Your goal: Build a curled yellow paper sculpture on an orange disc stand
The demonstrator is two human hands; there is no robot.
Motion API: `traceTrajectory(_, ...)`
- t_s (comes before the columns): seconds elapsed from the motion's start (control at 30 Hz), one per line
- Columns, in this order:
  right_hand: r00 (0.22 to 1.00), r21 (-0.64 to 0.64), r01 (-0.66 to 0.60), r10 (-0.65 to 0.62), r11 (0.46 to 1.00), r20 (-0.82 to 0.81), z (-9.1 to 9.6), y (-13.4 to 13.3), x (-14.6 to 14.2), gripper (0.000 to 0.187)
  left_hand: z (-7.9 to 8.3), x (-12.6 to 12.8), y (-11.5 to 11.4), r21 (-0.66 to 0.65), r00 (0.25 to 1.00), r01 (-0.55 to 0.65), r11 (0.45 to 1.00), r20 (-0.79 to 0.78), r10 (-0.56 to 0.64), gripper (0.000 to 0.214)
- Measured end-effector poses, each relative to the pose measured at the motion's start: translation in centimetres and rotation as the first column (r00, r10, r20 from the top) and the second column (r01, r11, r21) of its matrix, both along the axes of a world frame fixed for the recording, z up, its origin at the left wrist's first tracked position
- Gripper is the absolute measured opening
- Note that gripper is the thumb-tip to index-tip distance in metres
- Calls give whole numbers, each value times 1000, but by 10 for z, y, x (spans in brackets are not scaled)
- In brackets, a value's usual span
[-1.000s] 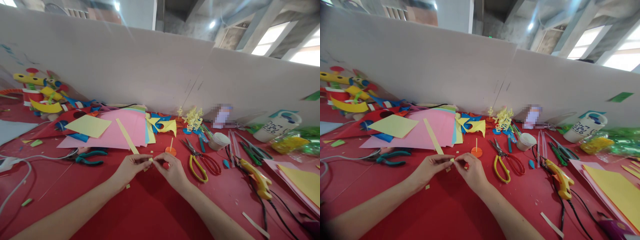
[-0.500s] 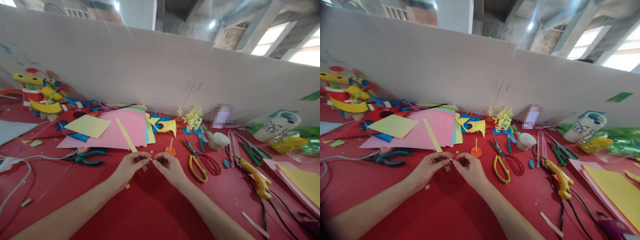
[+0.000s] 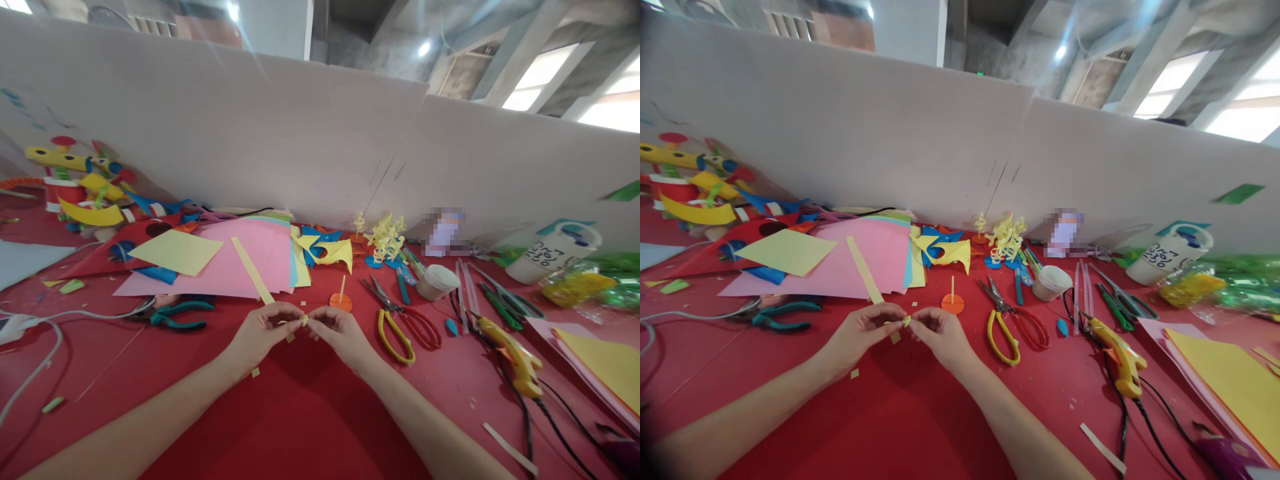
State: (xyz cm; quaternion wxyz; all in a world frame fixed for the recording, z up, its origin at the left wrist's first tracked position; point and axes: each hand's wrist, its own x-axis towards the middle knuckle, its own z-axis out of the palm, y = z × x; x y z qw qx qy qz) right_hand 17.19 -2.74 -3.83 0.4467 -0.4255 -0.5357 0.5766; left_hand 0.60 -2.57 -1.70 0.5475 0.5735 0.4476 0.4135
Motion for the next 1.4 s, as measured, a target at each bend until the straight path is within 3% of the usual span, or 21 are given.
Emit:
traceTrajectory(0.5,1000,2,-19,19,1000,3,-4,0,0,22,-8,-1,2,-102,994,13,995,106,-3,24)
traceTrajectory(0.9,993,83,51,-59,995,101,-5,-2,-1,16,-10,0,0,-102,997,69,992,28,-66,20)
traceTrajectory(1.2,998,81,-38,34,996,59,-7,-1,1,25,-8,0,1,-67,996,90,994,27,-89,21)
traceTrajectory(1.4,998,74,-43,39,996,58,-7,0,1,21,-9,0,1,-90,997,70,993,52,-65,21)
